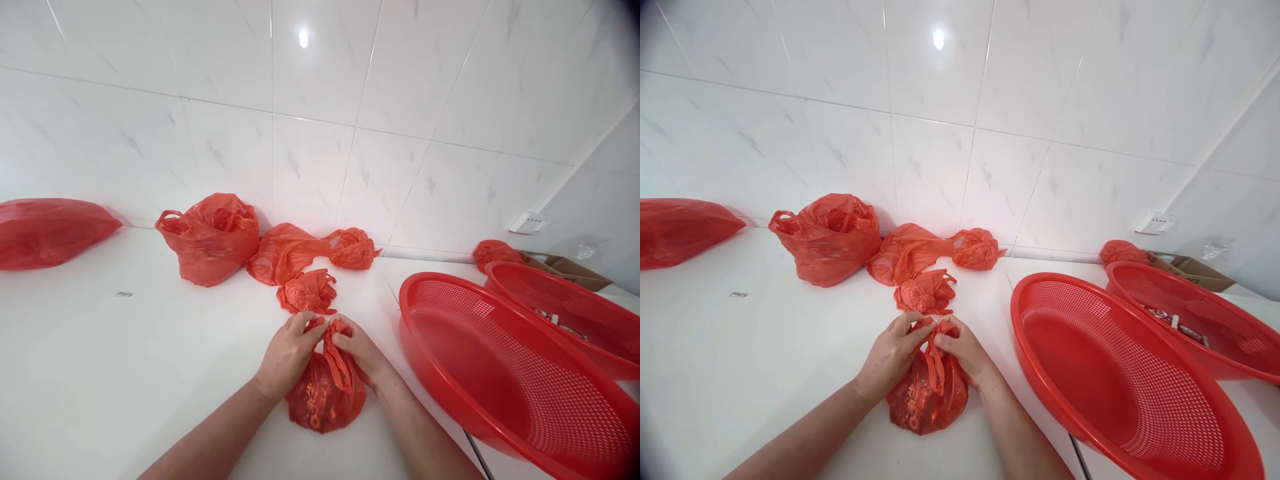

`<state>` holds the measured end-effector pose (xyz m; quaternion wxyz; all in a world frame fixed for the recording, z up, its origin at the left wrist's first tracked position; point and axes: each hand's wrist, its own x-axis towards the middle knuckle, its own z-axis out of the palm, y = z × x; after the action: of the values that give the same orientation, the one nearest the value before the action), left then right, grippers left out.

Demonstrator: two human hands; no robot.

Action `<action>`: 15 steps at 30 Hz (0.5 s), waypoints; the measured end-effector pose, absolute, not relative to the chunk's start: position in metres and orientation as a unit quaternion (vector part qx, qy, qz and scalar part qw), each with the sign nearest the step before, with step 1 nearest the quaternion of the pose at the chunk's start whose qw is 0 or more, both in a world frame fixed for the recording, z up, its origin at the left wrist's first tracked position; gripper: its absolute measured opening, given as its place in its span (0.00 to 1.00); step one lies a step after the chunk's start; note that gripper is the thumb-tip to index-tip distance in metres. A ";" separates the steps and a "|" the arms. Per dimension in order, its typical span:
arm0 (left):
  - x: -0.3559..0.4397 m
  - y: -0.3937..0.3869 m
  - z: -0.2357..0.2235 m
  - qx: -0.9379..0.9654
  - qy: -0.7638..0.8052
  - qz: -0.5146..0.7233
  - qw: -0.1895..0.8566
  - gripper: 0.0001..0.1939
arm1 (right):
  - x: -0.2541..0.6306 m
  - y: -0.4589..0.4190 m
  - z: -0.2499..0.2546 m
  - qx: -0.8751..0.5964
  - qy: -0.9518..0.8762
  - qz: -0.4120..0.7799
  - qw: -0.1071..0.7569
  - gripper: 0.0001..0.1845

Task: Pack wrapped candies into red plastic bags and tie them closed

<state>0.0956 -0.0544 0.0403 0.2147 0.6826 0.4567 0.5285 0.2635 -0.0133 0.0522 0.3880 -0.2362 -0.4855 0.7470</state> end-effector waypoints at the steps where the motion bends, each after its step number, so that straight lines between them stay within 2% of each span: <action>1: 0.095 -0.054 0.040 0.693 0.461 0.520 0.194 0.15 | 0.263 -0.014 0.052 -0.241 -0.495 0.742 0.384 0.17; 8: 0.097 -0.055 0.039 0.773 0.472 0.420 -0.054 0.17 | 0.258 -0.019 0.047 -0.320 -0.569 0.659 0.373 0.24; 10: 0.100 -0.058 0.039 0.785 0.468 0.399 -0.073 0.16 | 0.256 -0.020 0.046 -0.364 -0.609 0.590 0.386 0.19; 13: 0.104 -0.063 0.037 0.795 0.447 0.405 -0.061 0.18 | 0.255 -0.018 0.044 -0.415 -0.654 0.481 0.411 0.07; 15: 0.106 -0.065 0.037 0.798 0.427 0.424 -0.038 0.19 | 0.255 -0.014 0.041 -0.429 -0.656 0.455 0.423 0.02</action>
<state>0.1063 -0.0650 0.0369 -0.0379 0.7980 0.4269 0.4237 0.2555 -0.0145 0.0413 0.4230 -0.4287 -0.6556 0.4554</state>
